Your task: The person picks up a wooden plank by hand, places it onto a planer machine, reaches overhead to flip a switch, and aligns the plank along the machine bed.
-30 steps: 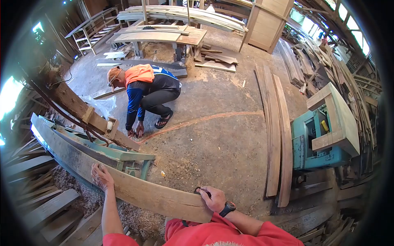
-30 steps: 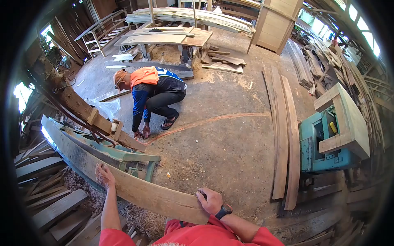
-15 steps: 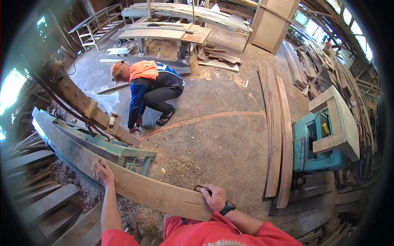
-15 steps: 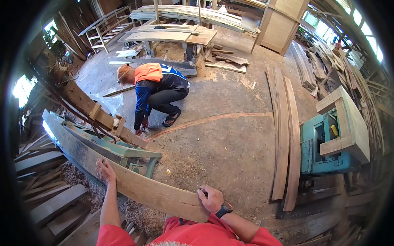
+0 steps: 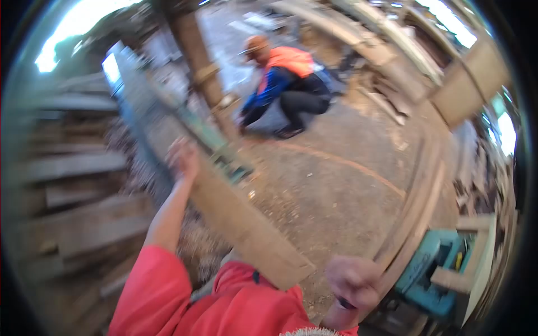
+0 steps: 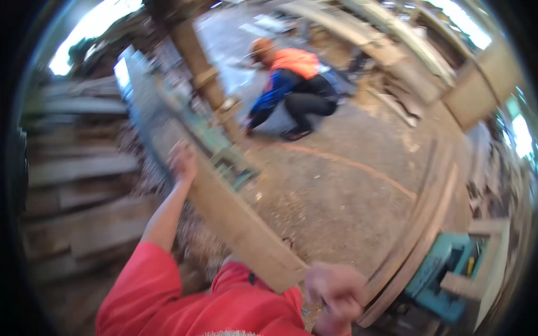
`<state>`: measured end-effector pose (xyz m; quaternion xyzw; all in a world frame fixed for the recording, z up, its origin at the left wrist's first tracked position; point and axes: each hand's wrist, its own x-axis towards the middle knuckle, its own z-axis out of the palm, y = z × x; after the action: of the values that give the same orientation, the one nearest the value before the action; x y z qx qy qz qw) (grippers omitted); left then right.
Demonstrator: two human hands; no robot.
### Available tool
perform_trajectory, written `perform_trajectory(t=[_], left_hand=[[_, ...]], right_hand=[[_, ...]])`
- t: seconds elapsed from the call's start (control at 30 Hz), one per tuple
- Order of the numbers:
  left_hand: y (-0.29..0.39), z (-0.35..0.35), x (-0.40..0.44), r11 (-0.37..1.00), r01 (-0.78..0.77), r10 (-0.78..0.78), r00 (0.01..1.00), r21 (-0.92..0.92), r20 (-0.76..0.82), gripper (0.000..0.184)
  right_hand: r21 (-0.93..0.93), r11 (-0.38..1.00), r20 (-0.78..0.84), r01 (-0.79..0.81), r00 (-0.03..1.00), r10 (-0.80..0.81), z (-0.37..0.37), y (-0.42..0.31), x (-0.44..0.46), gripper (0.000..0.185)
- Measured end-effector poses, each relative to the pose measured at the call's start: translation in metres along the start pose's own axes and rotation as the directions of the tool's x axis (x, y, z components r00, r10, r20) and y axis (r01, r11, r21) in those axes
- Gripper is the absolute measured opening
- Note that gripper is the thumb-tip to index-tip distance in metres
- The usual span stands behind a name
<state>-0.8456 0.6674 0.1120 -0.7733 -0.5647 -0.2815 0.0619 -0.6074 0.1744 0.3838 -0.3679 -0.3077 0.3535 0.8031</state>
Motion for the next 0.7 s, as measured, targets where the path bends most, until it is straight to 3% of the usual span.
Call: perform_trajectory(t=[0.03,0.07,0.1,0.2,0.47,0.57,0.7], left_hand=[[0.004,-0.007,0.002,0.996,-0.012,0.01,1.0,0.084,0.024,0.039],[0.0,-0.007,0.004,0.999,-0.031,0.031,1.0,0.011,0.004,0.037],[0.005,-0.016,0.004,0.999,-0.01,0.011,1.0,-0.041,0.021,0.035],[0.011,-0.028,0.006,0.998,0.036,-0.033,0.998,-0.056,0.055,0.034],[0.01,-0.027,0.001,0.995,0.013,-0.008,0.999,-0.1,0.05,0.038],[0.015,-0.033,0.004,0.995,0.064,-0.053,0.988,-0.075,0.143,0.038],[0.017,-0.037,0.004,0.994,0.067,-0.055,0.99,-0.088,0.134,0.04]], right_hand=[[0.109,0.994,0.266,0.033,0.962,-0.061,0.014,-0.022,0.019,0.008],[0.244,0.97,0.559,0.021,0.814,-0.158,0.027,-0.038,0.046,0.011],[0.361,0.931,0.756,-0.055,0.602,-0.257,0.044,-0.049,0.072,0.018],[0.371,0.919,0.803,-0.132,0.543,-0.246,0.069,-0.047,0.085,0.021],[0.322,0.902,0.82,-0.287,0.56,-0.115,0.083,-0.029,0.085,0.032],[0.294,0.908,0.817,-0.298,0.571,-0.077,0.084,-0.025,0.085,0.036],[0.273,0.91,0.811,-0.312,0.583,-0.043,0.083,-0.025,0.085,0.041]])
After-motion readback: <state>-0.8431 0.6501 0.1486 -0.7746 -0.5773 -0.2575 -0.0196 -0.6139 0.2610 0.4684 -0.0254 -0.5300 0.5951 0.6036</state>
